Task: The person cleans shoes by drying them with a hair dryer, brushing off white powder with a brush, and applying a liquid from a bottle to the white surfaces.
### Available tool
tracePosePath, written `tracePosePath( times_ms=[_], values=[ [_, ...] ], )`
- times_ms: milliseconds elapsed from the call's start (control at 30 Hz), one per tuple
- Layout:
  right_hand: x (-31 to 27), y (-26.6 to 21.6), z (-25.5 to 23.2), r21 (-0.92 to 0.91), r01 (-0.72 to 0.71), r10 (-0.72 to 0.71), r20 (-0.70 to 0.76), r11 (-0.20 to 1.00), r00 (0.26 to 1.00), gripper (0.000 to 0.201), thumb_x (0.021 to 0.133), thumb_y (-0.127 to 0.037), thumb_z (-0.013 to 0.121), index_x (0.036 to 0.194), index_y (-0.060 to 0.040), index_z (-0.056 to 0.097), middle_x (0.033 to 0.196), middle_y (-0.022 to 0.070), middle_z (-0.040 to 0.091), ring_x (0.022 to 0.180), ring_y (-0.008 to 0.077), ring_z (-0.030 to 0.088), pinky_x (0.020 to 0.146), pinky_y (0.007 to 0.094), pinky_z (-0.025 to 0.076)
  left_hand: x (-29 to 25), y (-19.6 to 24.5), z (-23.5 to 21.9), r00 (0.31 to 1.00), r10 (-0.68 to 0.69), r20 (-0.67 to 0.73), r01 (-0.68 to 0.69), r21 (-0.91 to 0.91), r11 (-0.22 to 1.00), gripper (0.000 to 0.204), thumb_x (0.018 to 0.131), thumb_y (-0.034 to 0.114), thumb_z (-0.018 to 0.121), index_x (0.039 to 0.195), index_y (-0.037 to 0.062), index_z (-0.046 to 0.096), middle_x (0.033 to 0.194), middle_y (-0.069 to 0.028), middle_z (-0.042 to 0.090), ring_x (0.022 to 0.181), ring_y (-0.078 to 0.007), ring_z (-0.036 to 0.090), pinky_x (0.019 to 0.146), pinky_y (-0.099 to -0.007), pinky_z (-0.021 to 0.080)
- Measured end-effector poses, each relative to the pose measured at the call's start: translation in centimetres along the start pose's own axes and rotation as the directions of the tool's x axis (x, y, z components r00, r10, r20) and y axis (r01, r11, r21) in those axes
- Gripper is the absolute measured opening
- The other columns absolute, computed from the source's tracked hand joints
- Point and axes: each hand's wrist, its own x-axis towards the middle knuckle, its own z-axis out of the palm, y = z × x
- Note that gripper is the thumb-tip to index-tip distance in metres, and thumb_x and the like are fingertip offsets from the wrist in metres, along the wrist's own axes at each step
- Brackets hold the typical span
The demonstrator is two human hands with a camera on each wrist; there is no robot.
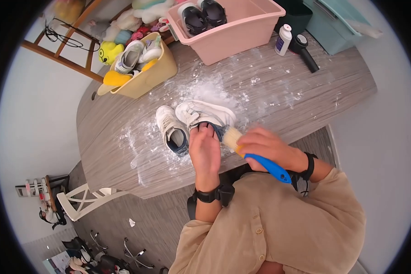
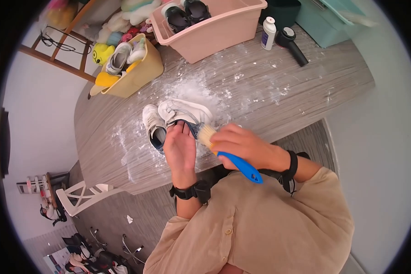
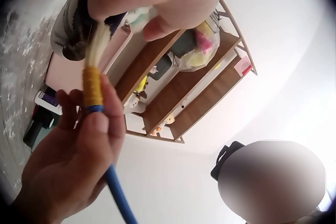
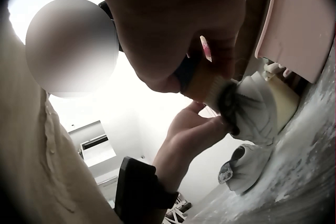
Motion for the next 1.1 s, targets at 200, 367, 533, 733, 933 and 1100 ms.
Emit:
tracePosePath(
  times_ms=[200,367,533,733,933,1100],
  values=[
    [-0.4,-0.6,-0.8,0.020,0.045,-0.043,-0.106,0.999,0.993,0.027,0.068,-0.005,0.067,0.095,-0.0045,0.061,0.105,0.0102,0.058,0.089,0.0297,0.055,0.079,0.0369,0.047,0.3,0.2,0.1,0.997,-0.005,0.080,0.002,0.035,0.999,0.036,0.077,-0.006,0.056,0.111,-0.0030,0.046,0.109,-0.0089,0.050,0.102,-0.0166,0.048,0.094,-0.0265,0.035],
    [1.6,0.7,-2.5,-0.044,-0.014,0.004,-0.222,0.999,0.975,0.020,0.074,-0.007,0.063,0.094,-0.0031,0.061,0.107,0.0138,0.060,0.090,0.0323,0.057,0.080,0.0400,0.046,-0.3,0.0,1.0,0.999,-0.017,0.028,0.015,0.083,0.996,0.034,0.079,-0.004,0.061,0.110,-0.0038,0.048,0.108,-0.0090,0.052,0.102,-0.0154,0.048,0.093,-0.0265,0.035],
    [1.4,0.4,-0.9,0.069,0.008,0.003,-0.146,0.998,0.989,0.027,0.071,-0.002,0.065,0.098,-0.0037,0.061,0.107,0.0111,0.059,0.092,0.0311,0.055,0.082,0.0377,0.046,-0.4,-0.2,0.5,0.999,-0.040,-0.024,0.042,0.094,0.995,0.033,0.079,-0.001,0.064,0.109,-0.0029,0.049,0.104,-0.0068,0.054,0.097,-0.0124,0.050,0.091,-0.0263,0.038],
    [0.5,0.0,0.3,0.104,0.056,-0.047,-0.084,0.993,0.995,0.027,0.071,-0.003,0.066,0.097,-0.0039,0.061,0.108,0.0103,0.058,0.094,0.0303,0.054,0.083,0.0383,0.046,-0.3,-0.1,0.3,0.989,-0.135,-0.057,0.142,0.143,0.979,0.033,0.077,-0.005,0.062,0.107,-0.0009,0.049,0.105,-0.0067,0.054,0.092,-0.0120,0.052,0.087,-0.0256,0.041],
    [1.8,0.2,-1.1,0.033,0.069,-0.065,-0.104,0.997,0.993,0.030,0.069,-0.004,0.067,0.098,-0.0039,0.060,0.109,0.0099,0.057,0.094,0.0310,0.054,0.083,0.0385,0.046,-0.4,0.2,0.9,0.992,-0.095,-0.089,0.106,0.130,0.986,0.043,0.068,-0.007,0.052,0.111,-0.0044,0.047,0.112,-0.0109,0.050,0.102,-0.0184,0.050,0.091,-0.0283,0.040],
    [0.1,0.5,0.3,0.051,0.047,-0.044,-0.049,0.998,0.998,0.030,0.069,-0.004,0.068,0.099,-0.0043,0.060,0.108,0.0101,0.058,0.093,0.0309,0.054,0.082,0.0375,0.046,-0.3,0.6,0.6,0.991,-0.091,-0.095,0.101,0.111,0.989,0.050,0.066,-0.006,0.051,0.116,-0.0083,0.045,0.115,-0.0128,0.049,0.107,-0.0217,0.048,0.092,-0.0281,0.040]
  ],
)
